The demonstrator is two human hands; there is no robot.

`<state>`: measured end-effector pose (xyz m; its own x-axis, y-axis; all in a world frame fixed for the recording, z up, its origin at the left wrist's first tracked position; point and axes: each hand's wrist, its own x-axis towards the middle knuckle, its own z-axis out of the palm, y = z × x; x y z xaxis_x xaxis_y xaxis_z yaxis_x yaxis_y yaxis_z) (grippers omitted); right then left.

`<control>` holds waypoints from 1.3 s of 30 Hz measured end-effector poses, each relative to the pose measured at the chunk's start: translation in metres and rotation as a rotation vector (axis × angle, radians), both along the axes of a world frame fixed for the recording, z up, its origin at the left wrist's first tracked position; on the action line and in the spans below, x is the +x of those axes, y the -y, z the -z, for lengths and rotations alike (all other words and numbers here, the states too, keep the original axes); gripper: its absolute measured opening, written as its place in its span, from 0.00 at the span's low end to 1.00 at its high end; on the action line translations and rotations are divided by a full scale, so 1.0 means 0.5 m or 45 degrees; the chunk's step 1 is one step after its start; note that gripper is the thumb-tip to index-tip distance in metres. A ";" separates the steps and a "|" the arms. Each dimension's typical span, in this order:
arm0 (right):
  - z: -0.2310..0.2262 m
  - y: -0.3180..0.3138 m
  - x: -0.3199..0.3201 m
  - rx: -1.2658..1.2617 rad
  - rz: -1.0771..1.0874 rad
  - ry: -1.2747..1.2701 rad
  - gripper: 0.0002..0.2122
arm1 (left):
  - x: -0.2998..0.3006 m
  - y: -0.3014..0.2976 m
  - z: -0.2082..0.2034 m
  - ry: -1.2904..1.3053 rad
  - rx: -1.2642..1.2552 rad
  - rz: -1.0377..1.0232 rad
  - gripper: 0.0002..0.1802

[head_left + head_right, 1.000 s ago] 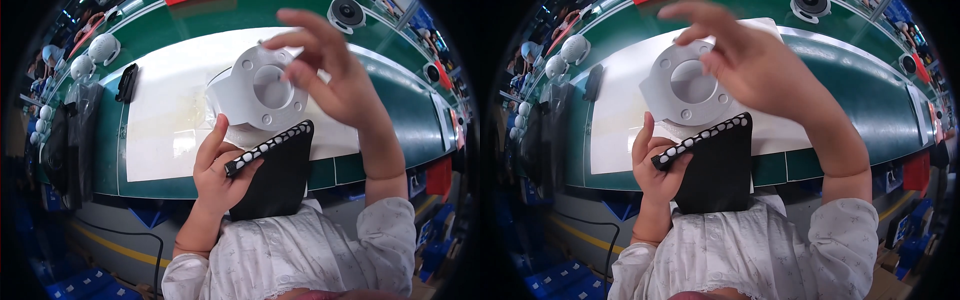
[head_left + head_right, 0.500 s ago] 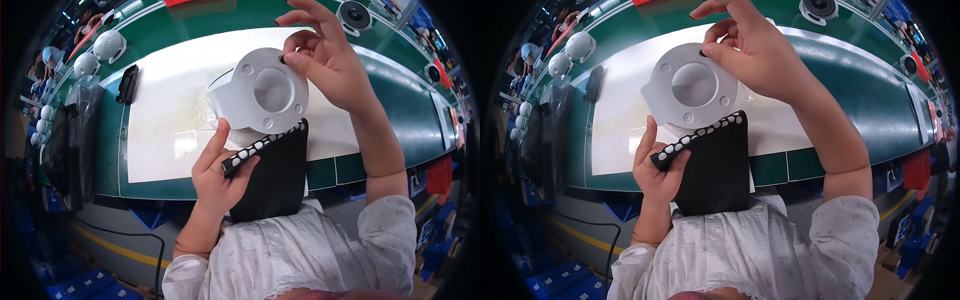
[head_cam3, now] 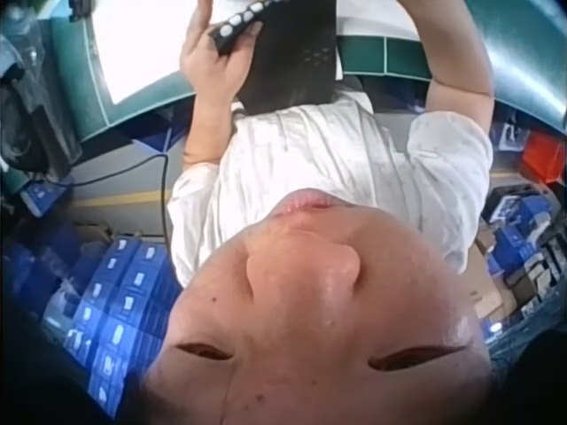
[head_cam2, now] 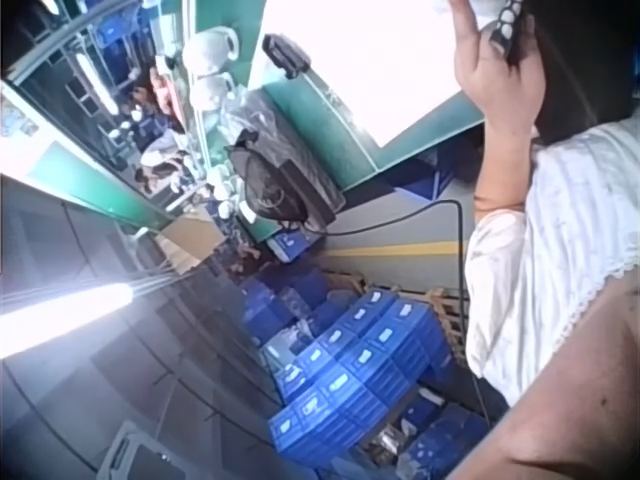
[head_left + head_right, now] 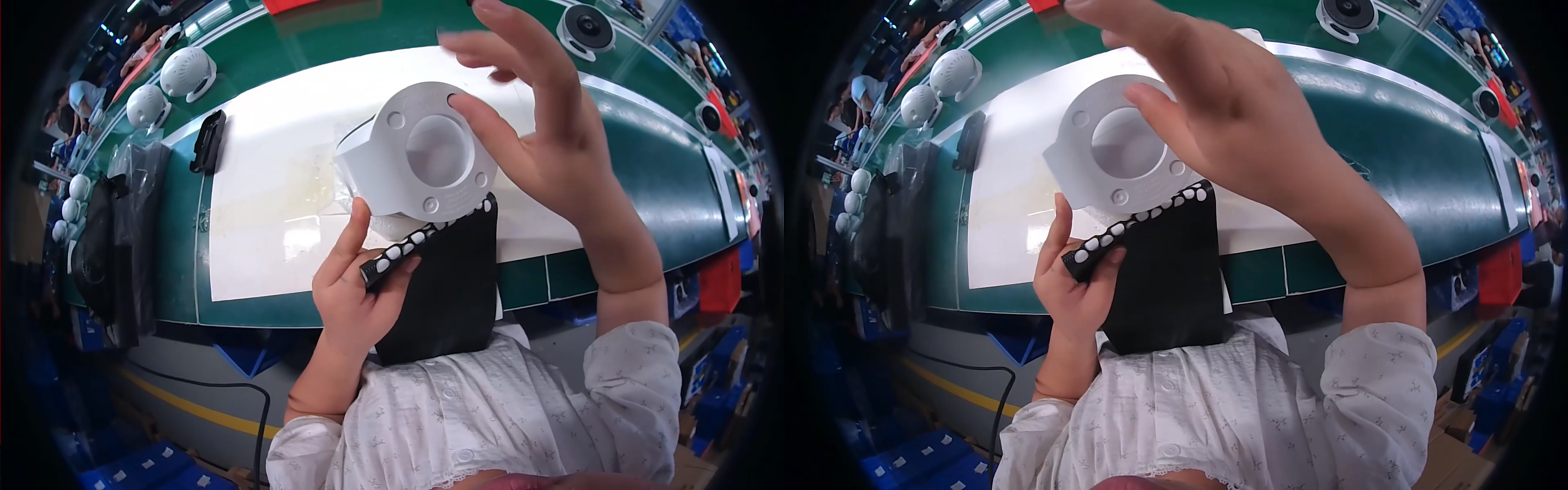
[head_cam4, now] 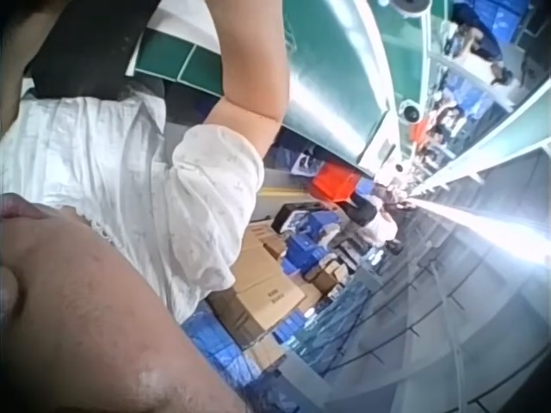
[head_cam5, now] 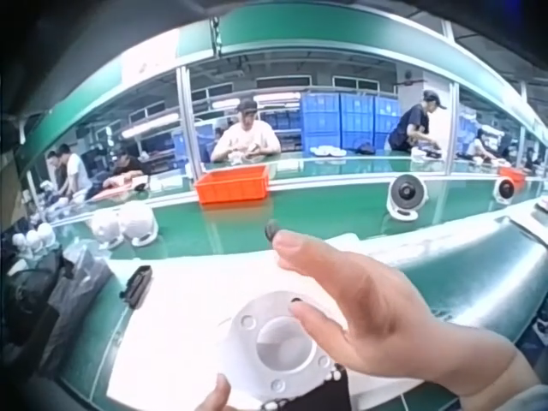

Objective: Installing small circular parts into a white housing on a factory assembly line.

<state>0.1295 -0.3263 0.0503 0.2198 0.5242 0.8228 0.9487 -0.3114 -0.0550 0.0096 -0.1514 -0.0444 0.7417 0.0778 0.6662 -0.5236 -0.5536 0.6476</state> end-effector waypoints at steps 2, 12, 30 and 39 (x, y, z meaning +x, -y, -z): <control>0.006 -0.014 -0.003 0.040 -0.101 -0.174 0.25 | 0.001 0.001 -0.002 0.015 -0.027 0.025 0.08; 0.001 -0.053 -0.019 0.091 -0.332 -0.805 0.24 | -0.003 -0.001 -0.004 0.011 -0.041 0.059 0.08; 0.031 -0.019 -0.102 -0.294 -0.060 -0.530 0.02 | 0.005 0.001 0.007 0.271 -0.009 0.061 0.11; 0.007 0.001 -0.154 -0.613 0.283 0.047 0.11 | -0.004 0.000 -0.007 0.066 -0.175 0.138 0.09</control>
